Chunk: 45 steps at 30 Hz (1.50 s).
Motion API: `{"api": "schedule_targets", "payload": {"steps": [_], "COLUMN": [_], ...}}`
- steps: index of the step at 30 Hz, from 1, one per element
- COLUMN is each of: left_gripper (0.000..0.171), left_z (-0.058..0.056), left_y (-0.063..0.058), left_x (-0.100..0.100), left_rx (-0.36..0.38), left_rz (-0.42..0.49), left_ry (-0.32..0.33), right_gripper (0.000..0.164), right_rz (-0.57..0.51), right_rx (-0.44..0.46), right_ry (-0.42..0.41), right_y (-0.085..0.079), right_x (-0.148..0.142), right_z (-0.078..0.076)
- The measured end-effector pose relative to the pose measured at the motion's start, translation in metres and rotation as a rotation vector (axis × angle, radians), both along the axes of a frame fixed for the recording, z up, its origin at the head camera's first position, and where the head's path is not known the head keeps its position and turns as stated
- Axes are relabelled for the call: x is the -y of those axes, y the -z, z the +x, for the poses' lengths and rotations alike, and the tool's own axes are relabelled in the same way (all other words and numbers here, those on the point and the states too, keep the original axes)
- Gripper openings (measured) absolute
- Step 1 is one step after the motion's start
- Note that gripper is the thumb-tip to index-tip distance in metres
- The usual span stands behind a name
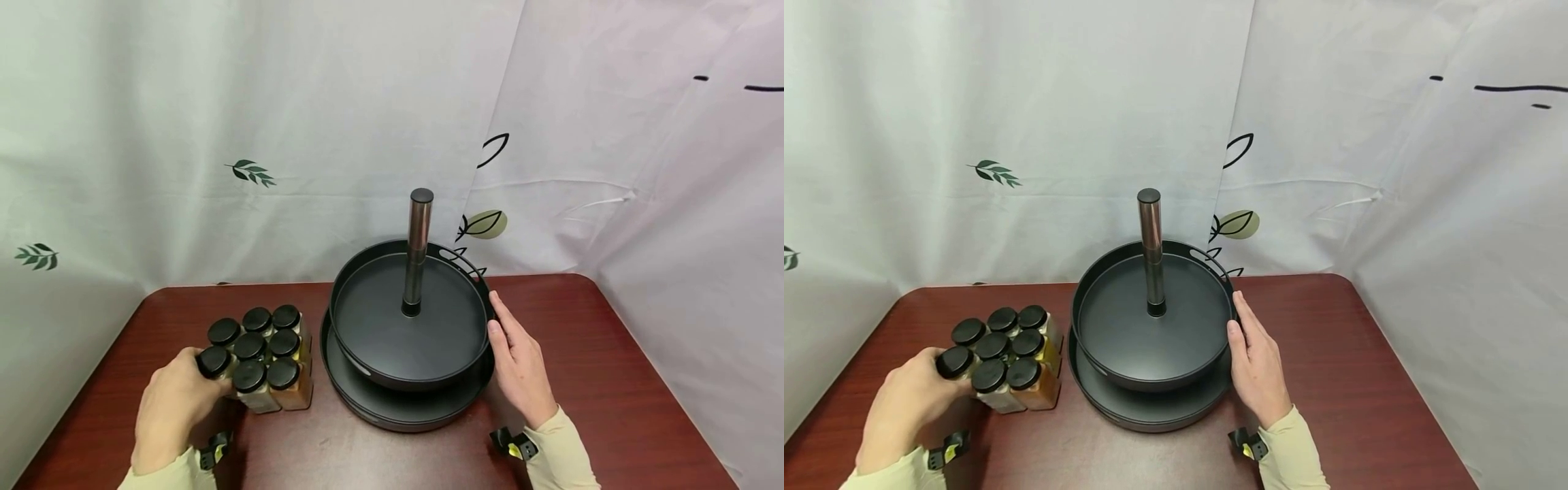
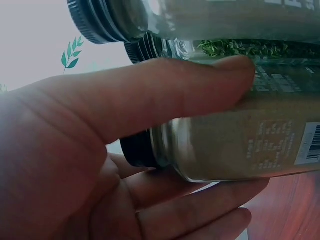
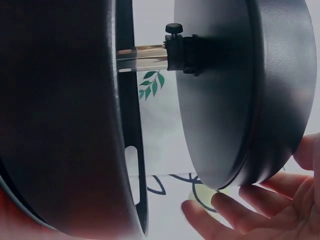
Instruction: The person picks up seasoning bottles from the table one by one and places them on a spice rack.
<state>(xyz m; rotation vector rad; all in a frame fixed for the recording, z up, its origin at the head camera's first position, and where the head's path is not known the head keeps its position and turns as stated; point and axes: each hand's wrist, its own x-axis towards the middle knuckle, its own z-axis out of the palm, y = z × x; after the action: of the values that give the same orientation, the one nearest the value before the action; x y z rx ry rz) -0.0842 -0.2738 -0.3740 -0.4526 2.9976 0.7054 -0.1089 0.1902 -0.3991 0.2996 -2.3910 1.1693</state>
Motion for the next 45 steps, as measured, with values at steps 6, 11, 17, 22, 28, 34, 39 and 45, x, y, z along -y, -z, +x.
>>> {"api": "schedule_targets", "payload": {"steps": [6, 11, 17, 22, 28, 34, 39, 45], "left_gripper": [0.053, 0.06, 0.059, 0.064, 0.072, 0.069, 0.064, 0.058], "left_z": [0.002, 0.002, 0.008, 0.013, 0.018, 0.021, 0.023, 0.025], "left_y": [-0.001, -0.006, -0.015, -0.023, -0.028, -0.035, -0.041, -0.044], "left_x": [0.001, 0.002, -0.001, -0.004, -0.007, -0.014, -0.022, -0.031], "left_rx": [-0.007, 0.019, 0.006, -0.05, -0.125, -0.191, -0.256, -0.375], "left_rz": [-0.013, -0.017, -0.012, -0.027, -0.036, -0.009, 0.013, 0.008], "left_ry": [-0.002, -0.025, -0.081, -0.144, -0.183, -0.253, -0.307, -0.322], "right_gripper": [0.044, 0.045, 0.045, 0.044, 0.044, 0.044, 0.045, 0.044], "right_rz": [0.001, 0.002, 0.008, 0.009, 0.012, 0.009, 0.009, 0.011], "right_rx": [-0.018, -0.023, -0.019, -0.016, -0.019, -0.02, -0.015, -0.012], "right_ry": [0.015, 0.015, 0.016, 0.012, 0.012, 0.012, 0.011, 0.009], "right_y": [0.0, -0.001, 0.0, 0.0, -0.002, -0.001, -0.001, -0.001], "right_x": [0.001, 0.001, 0.001, 0.002, 0.001, 0.001, 0.001, 0.001], "right_z": [0.0, -0.001, 0.0, 0.0, 0.0, 0.0, 0.0, 0.0]}}
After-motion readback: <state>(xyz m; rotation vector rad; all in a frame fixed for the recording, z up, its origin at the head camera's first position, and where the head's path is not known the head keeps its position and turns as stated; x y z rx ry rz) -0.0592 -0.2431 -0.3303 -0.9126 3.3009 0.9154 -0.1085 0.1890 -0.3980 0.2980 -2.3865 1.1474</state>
